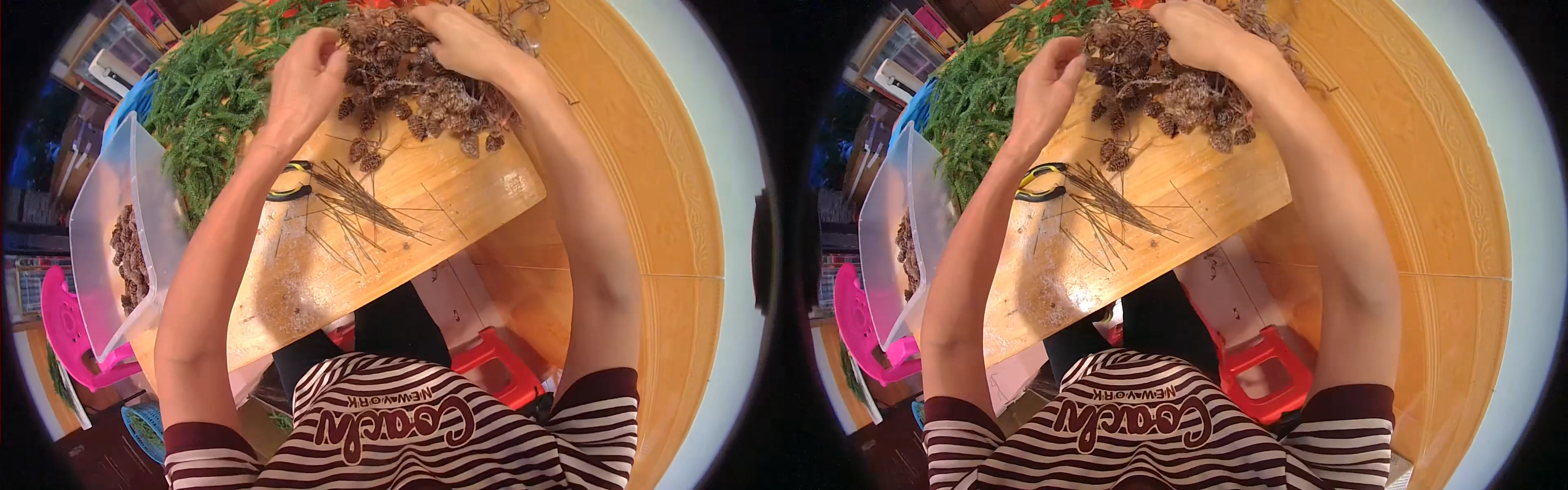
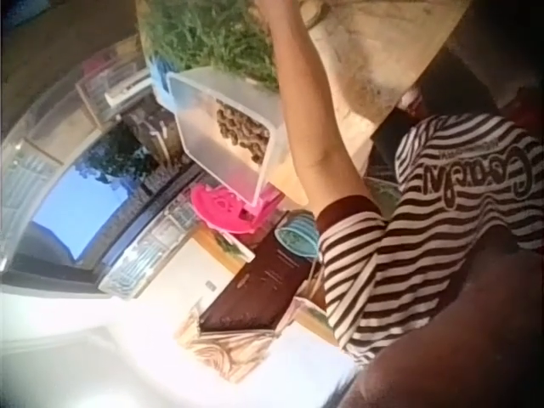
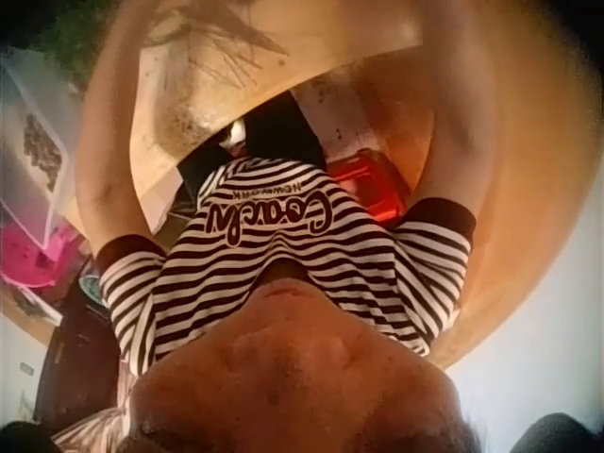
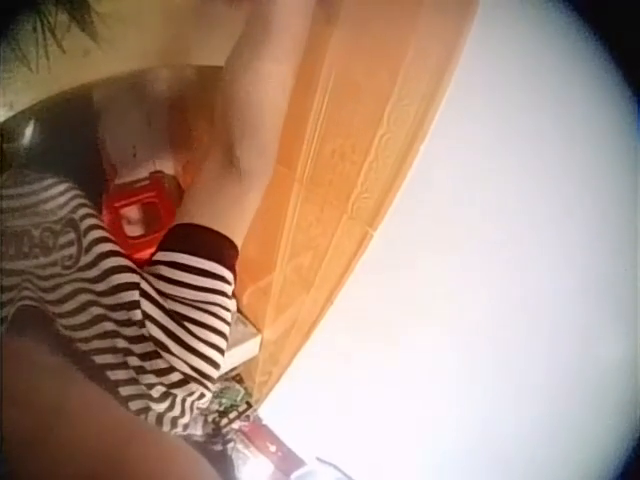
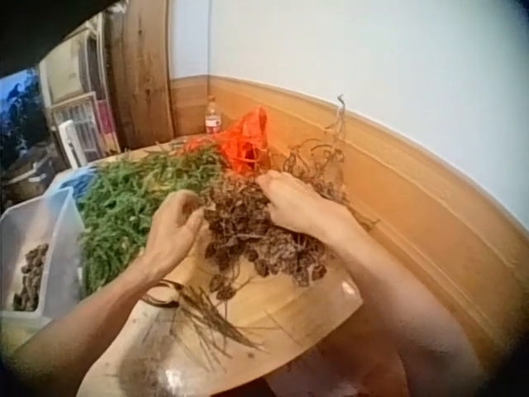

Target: Sorting through a pile of dried herbs to separate specific parts by hand.

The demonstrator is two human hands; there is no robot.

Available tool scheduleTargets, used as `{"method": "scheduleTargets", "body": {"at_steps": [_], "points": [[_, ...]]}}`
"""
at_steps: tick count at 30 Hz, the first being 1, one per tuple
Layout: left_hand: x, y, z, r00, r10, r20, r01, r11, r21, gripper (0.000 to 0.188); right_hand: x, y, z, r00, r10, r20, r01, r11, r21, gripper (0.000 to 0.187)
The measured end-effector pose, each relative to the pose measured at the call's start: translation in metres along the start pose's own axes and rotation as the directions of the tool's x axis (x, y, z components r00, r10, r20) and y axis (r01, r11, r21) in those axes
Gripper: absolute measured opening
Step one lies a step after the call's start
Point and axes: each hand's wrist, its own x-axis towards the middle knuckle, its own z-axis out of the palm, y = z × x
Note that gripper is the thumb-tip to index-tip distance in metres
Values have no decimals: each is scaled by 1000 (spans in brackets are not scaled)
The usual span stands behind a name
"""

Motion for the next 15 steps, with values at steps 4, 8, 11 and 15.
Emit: {"method": "scheduleTargets", "body": {"at_steps": [4, 8, 11, 15], "points": [[4, 17, 26, 990, 45, 132, -7, 962, -271, 34, 22, -11, -4, 913, 227, 340, -242, 970, -1, 32], [16, 20, 40, 997, 62, 33, -56, 985, -163, 32, 25, -10, 1, 757, 423, 497, -461, 886, -52, 32], [25, 20, 40, 999, 13, 49, -9, 997, -77, 30, 19, -8, 0, 756, 441, 484, -509, 861, 10, 31], [28, 34, 39, 994, 44, 98, -39, 998, -54, 34, 13, -18, -12, 773, 434, 464, -541, 832, 123, 28]]}}
